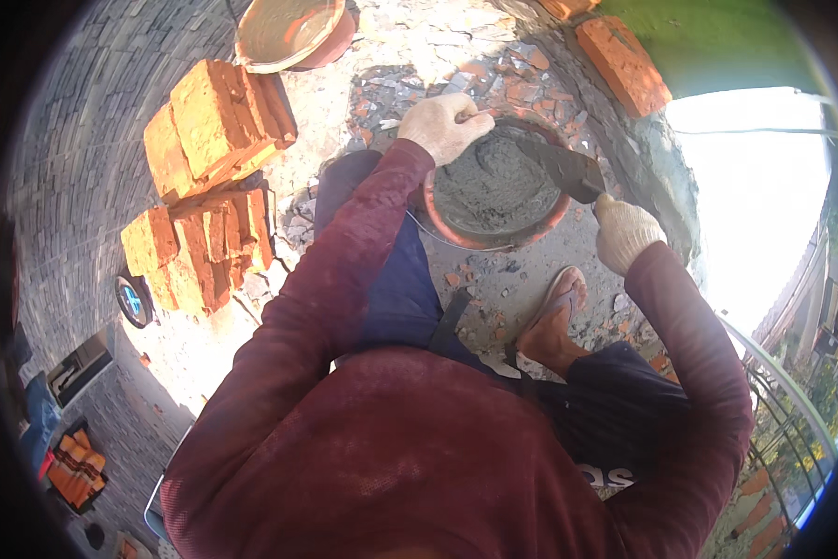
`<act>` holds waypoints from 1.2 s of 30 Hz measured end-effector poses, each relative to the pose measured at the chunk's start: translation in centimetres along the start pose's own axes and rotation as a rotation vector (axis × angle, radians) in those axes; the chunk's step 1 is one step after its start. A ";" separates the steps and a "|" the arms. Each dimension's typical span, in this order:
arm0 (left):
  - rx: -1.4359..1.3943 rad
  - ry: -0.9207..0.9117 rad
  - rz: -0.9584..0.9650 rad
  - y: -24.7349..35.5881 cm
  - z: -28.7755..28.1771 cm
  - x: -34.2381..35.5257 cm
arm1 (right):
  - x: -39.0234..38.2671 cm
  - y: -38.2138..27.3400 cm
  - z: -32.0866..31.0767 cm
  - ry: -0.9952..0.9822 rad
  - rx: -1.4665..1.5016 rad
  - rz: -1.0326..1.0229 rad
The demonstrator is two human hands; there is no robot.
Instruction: The person scoops mortar from a bucket with a trowel and applies it to a low brick wall. They place bricks onto the mortar, tap them into position, and scrape away excess mortar. The person repeats this process to extend the wall.
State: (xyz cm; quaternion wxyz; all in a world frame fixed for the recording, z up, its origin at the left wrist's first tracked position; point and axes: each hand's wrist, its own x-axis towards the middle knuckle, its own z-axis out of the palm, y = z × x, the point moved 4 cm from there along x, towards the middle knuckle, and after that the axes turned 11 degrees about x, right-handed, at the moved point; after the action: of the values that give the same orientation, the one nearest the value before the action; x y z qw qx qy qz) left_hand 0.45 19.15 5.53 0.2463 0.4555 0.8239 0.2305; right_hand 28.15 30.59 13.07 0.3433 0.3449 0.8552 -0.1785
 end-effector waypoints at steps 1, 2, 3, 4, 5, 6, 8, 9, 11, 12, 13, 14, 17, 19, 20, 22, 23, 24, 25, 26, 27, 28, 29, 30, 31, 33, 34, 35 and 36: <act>0.047 -0.028 -0.017 0.0 -0.3 0.5 | 0.4 0.3 0.7 -0.039 0.053 -0.031; 0.073 -0.042 -0.026 0.0 -0.8 0.5 | 0.8 -0.1 0.7 -0.055 0.080 -0.089; 0.076 -0.022 -0.038 -0.9 -0.9 0.4 | 1.9 -1.2 0.5 -0.106 0.054 -0.163; 0.082 -0.011 -0.064 -2.1 -1.1 -0.1 | 2.9 -3.1 0.2 -0.164 0.137 -0.174; 0.108 -0.032 -0.098 -3.1 -1.2 -0.4 | 3.6 -4.8 0.2 -0.226 0.221 -0.166; 0.133 -0.057 -0.132 -4.5 -1.6 -1.1 | 4.0 -6.3 0.6 -0.292 0.304 -0.154; 0.198 0.091 -0.106 -3.8 -6.0 -3.0 | 5.6 -6.4 1.3 -0.249 0.212 -0.195; 0.284 0.319 -0.114 -4.7 -8.4 -4.6 | 5.6 -7.1 1.0 -0.131 0.053 -0.292; 0.334 0.956 -0.031 -5.6 -16.5 -10.3 | 3.1 -8.7 -1.0 0.007 -0.148 -0.286; 0.373 1.097 0.038 -8.2 -20.0 -12.8 | 0.8 -10.4 -2.9 0.085 -0.207 -0.395; 0.459 1.032 -0.042 -9.5 -24.3 -15.1 | -0.9 -10.5 -4.3 0.198 -0.158 -0.462; 0.628 0.997 0.011 -12.1 -27.2 -16.7 | -2.5 -10.4 -5.5 0.314 -0.106 -0.513; 1.026 0.267 -0.230 -18.1 -34.0 -21.5 | -6.4 -8.9 -6.4 0.248 0.010 -0.542; 1.007 -0.014 -0.411 -22.3 -36.4 -27.4 | -8.8 -10.1 -6.3 0.178 0.142 -0.601; 0.787 -0.011 -0.277 -27.4 -36.9 -30.1 | -9.2 -10.0 -5.3 0.119 0.143 -0.626; 0.897 -0.159 -0.341 -25.8 -34.1 -28.7 | -10.7 -10.2 -2.4 0.059 0.104 -0.659; 0.906 -0.165 -0.304 -26.1 -33.9 -28.4 | -12.1 -10.6 -1.2 0.025 0.141 -0.637; 0.939 -0.163 -0.275 -26.4 -33.8 -28.1 | -12.8 -10.7 -0.8 -0.007 0.156 -0.658; 0.984 -0.160 -0.257 -26.0 -33.8 -27.7 | -13.4 -10.0 -1.0 -0.025 0.223 -0.643; 1.017 -0.149 -0.244 -25.6 -34.2 -27.2 | -14.3 -9.8 -1.1 -0.050 0.307 -0.643; 1.013 -0.119 -0.247 -25.5 -34.2 -26.8 | -15.1 -9.3 -0.9 -0.080 0.383 -0.652; 0.996 -0.074 -0.256 -24.9 -35.0 -26.3 | -15.2 -8.6 -0.7 -0.005 0.409 -0.658; 0.970 -0.026 -0.271 -24.3 -35.4 -25.9 | -15.0 -7.5 -0.9 0.065 0.427 -0.668; 0.940 0.030 -0.287 -23.7 -35.6 -25.6 | -14.5 -6.3 -1.3 0.131 0.439 -0.680; 0.778 0.143 -0.325 -21.6 -36.0 -24.8 | -14.3 -5.6 -2.8 0.229 0.376 -0.671; 0.398 0.371 -0.240 -17.3 -36.5 -24.2 | -13.1 -4.8 -5.5 0.324 0.386 -0.671; 0.199 0.454 -0.091 -14.2 -36.8 -23.5 | -12.3 -4.4 -6.7 0.371 0.389 -0.676; 0.278 0.481 0.026 -11.4 -37.7 -22.6 | -11.4 -4.5 -7.9 0.430 0.390 -0.718; 0.283 0.496 0.115 -6.9 -37.1 -21.0 | -10.3 -4.6 -9.1 0.488 0.389 -0.756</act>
State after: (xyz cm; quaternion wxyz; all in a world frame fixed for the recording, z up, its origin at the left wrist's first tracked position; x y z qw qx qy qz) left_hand -17.01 -8.08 34.10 -0.0423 0.4612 0.8556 0.2311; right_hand 26.08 27.47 27.10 -0.0270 0.0998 0.9268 -0.3611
